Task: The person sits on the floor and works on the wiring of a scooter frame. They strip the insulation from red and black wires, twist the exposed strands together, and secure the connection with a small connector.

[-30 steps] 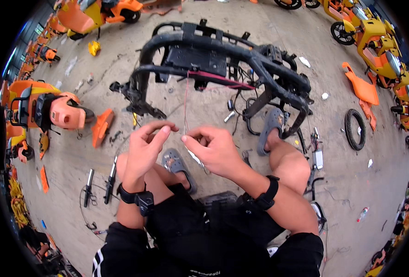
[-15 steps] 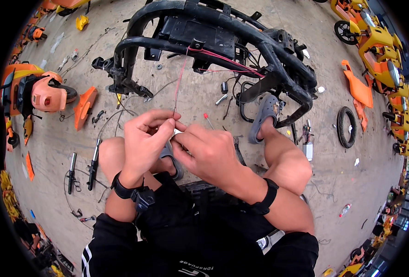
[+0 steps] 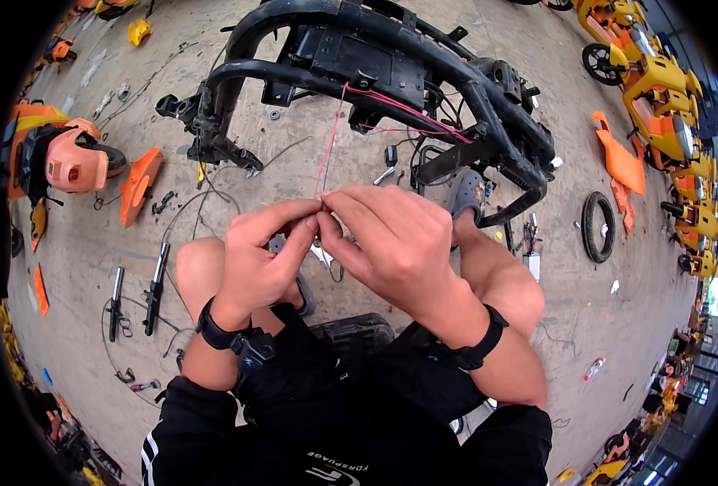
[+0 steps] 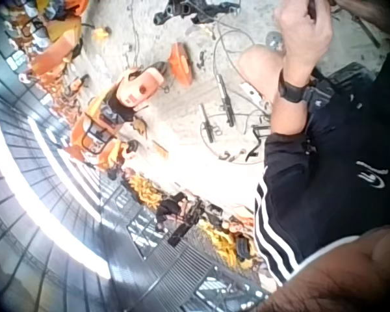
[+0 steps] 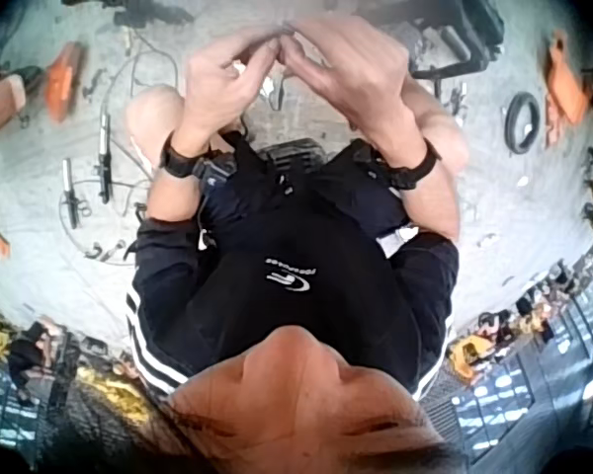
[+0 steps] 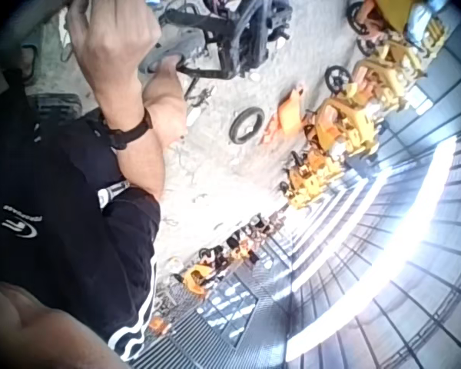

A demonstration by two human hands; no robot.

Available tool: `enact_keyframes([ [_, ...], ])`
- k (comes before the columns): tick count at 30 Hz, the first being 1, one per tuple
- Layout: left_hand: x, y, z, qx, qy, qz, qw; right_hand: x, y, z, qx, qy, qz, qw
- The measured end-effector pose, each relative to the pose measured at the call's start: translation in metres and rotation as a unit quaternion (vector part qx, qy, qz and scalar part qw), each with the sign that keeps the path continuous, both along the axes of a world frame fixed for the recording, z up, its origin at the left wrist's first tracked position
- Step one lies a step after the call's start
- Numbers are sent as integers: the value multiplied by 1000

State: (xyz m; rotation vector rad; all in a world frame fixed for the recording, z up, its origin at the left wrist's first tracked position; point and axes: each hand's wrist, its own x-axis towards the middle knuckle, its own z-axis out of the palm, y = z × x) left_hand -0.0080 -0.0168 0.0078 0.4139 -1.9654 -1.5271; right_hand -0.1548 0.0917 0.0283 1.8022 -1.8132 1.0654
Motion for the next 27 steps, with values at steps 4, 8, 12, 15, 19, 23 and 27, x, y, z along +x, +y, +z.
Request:
enact_keyframes([
  [4,-3,-3,-5,-92,36,14,995,1,-1,2,2,23,-8,1000],
  [8,-5,1,-1,-107,34,26,993,-1,-1,1,-15,43,-11,999],
  [12,-8,1,0,-143,44,33,988,2,0,2,-3,28,-17,999],
  [15,-10,2,0,-144,44,31,988,2,0,1,-2,1,-24,1000],
  [19,-9,3,-4,-136,49,28,989,-1,2,-1,-3,-64,-23,998],
  [23,-8,3,-4,-123,38,25,991,0,6,2,13,-60,-9,998],
  [27,-8,5,-5,-133,33,20,990,1,9,8,78,-61,-19,995],
])
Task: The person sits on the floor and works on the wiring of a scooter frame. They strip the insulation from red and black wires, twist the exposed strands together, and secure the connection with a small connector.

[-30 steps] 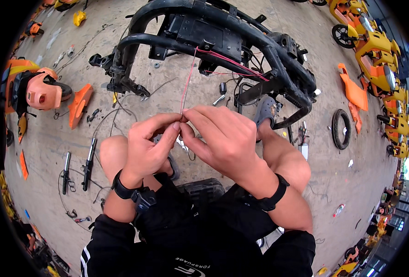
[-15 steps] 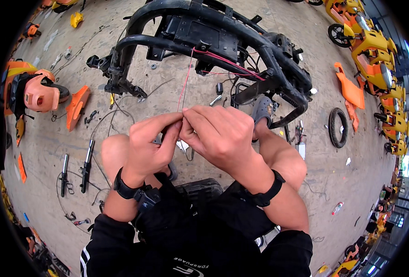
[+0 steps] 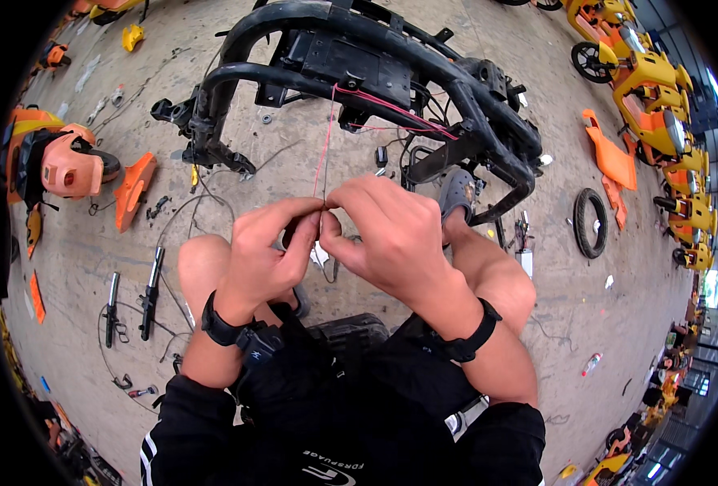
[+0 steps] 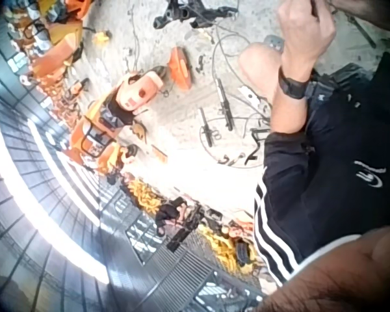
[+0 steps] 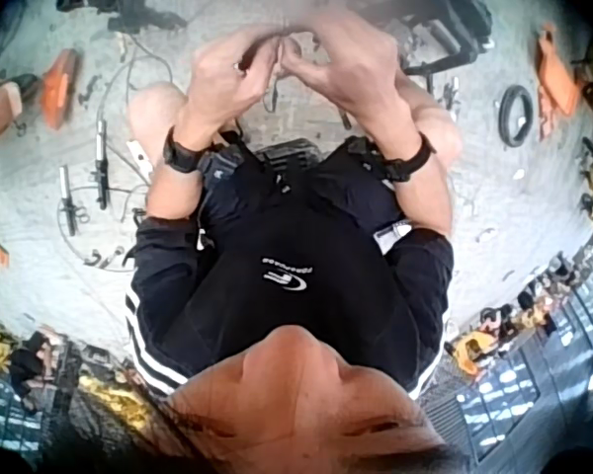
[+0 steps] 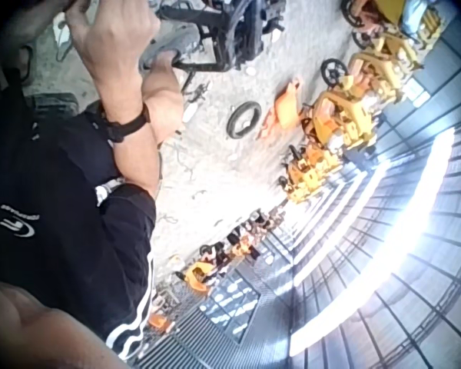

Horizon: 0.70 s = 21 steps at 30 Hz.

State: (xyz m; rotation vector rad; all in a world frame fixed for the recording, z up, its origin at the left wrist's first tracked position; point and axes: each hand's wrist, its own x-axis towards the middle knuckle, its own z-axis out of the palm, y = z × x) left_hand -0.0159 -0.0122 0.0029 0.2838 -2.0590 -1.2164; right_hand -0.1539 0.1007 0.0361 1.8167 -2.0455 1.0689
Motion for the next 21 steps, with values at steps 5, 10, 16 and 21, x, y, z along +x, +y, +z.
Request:
enact_keyframes([
  [5,-3,-4,-4,-52,6,-13,999,-6,-1,6,59,8,17,998],
  [10,-3,-7,-3,-44,25,-17,999,-11,-9,12,57,-32,69,995],
  [16,-3,-7,-6,-46,17,-26,998,-3,-8,2,40,-119,57,990],
  [21,0,-13,-2,-80,18,-32,996,-7,-12,0,36,-76,76,994],
])
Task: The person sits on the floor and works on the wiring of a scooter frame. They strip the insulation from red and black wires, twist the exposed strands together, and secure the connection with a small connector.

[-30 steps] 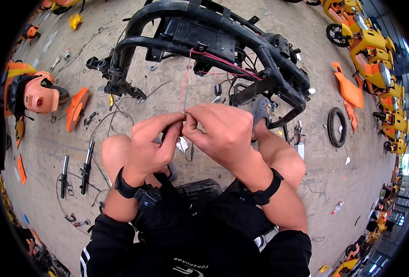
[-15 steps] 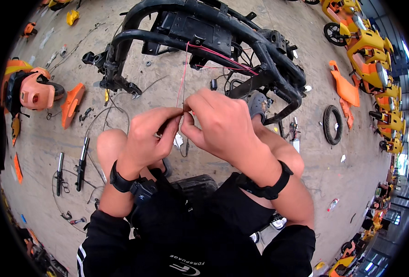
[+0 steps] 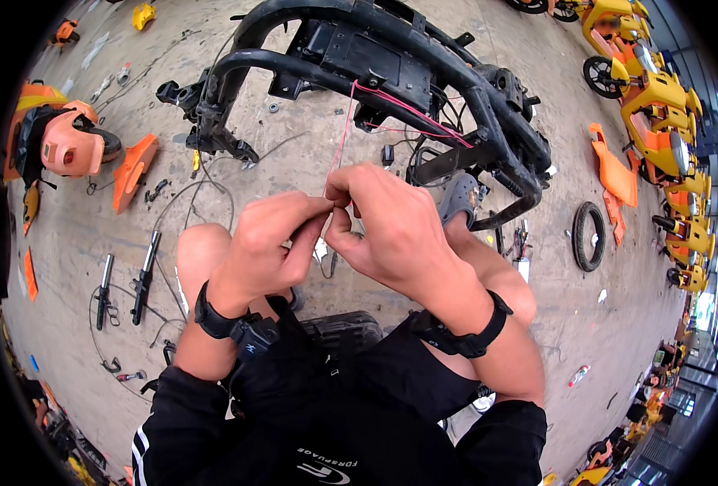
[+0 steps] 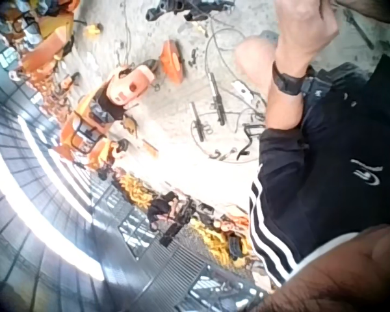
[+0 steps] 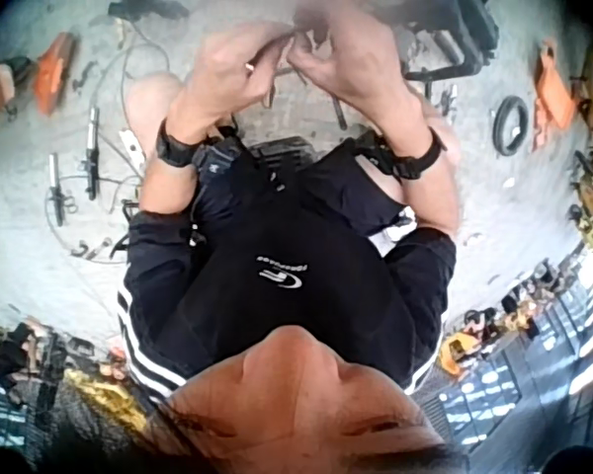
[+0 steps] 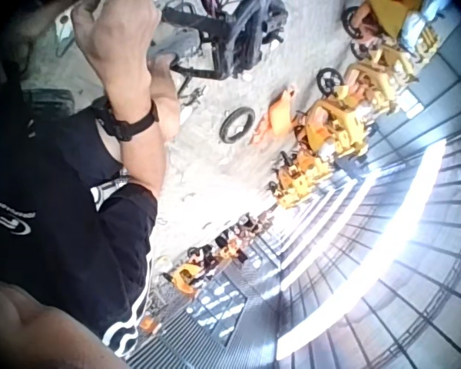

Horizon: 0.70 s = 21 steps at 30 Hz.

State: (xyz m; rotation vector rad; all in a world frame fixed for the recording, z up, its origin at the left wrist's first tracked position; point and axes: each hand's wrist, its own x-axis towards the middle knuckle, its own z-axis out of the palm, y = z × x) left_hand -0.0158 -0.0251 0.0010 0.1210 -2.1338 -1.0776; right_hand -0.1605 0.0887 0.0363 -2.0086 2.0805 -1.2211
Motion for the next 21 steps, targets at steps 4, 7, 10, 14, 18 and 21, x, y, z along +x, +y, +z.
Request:
enact_keyframes([
  [4,-2,-3,-1,-27,11,-4,1000,-2,-2,0,4,-10,13,1000],
  [7,-2,-5,-1,-29,11,-8,999,0,-4,4,19,-41,15,999],
  [10,-2,-6,0,-22,15,-12,1000,2,-4,5,23,-58,3,998],
  [14,-4,-5,2,-15,19,-12,1000,4,-3,3,0,-60,-5,998],
  [18,-3,-4,4,-17,24,-5,1000,9,-4,0,-20,-58,-17,998],
  [21,-3,-2,3,-7,29,5,1000,10,-5,-1,-31,-50,-18,998],
])
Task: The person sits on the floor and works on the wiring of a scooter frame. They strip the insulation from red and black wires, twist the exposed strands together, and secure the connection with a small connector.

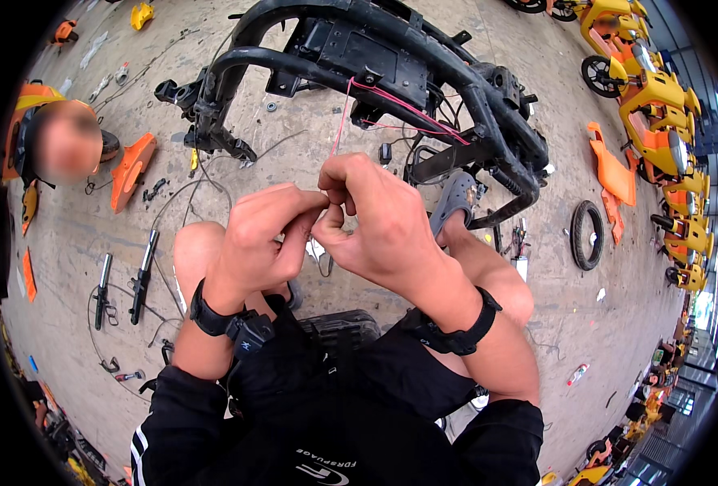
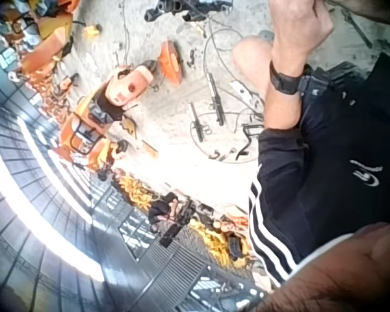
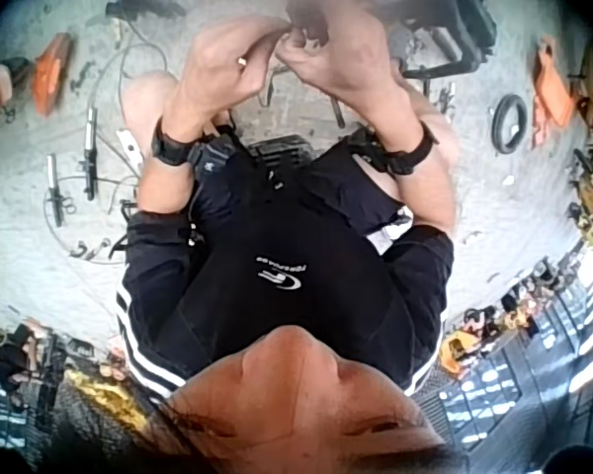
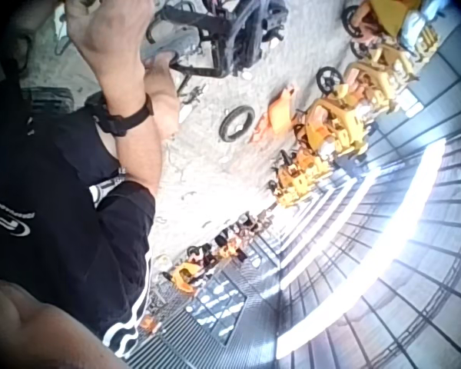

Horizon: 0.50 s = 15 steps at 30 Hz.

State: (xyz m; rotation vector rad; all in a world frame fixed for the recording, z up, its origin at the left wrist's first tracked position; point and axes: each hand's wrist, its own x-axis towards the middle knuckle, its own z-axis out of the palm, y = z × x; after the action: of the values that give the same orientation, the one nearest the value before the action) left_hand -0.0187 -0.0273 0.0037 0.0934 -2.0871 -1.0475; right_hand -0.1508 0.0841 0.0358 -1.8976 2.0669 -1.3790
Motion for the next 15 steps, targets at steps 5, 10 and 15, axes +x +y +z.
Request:
enact_keyframes([
  [5,0,2,1,5,-11,7,1000,-2,1,-1,-2,-4,-2,1000],
  [10,1,3,0,7,-9,13,1000,-1,1,-3,-14,3,-10,1000],
  [15,8,1,0,34,-31,39,998,-20,5,5,-25,-44,-81,995],
])
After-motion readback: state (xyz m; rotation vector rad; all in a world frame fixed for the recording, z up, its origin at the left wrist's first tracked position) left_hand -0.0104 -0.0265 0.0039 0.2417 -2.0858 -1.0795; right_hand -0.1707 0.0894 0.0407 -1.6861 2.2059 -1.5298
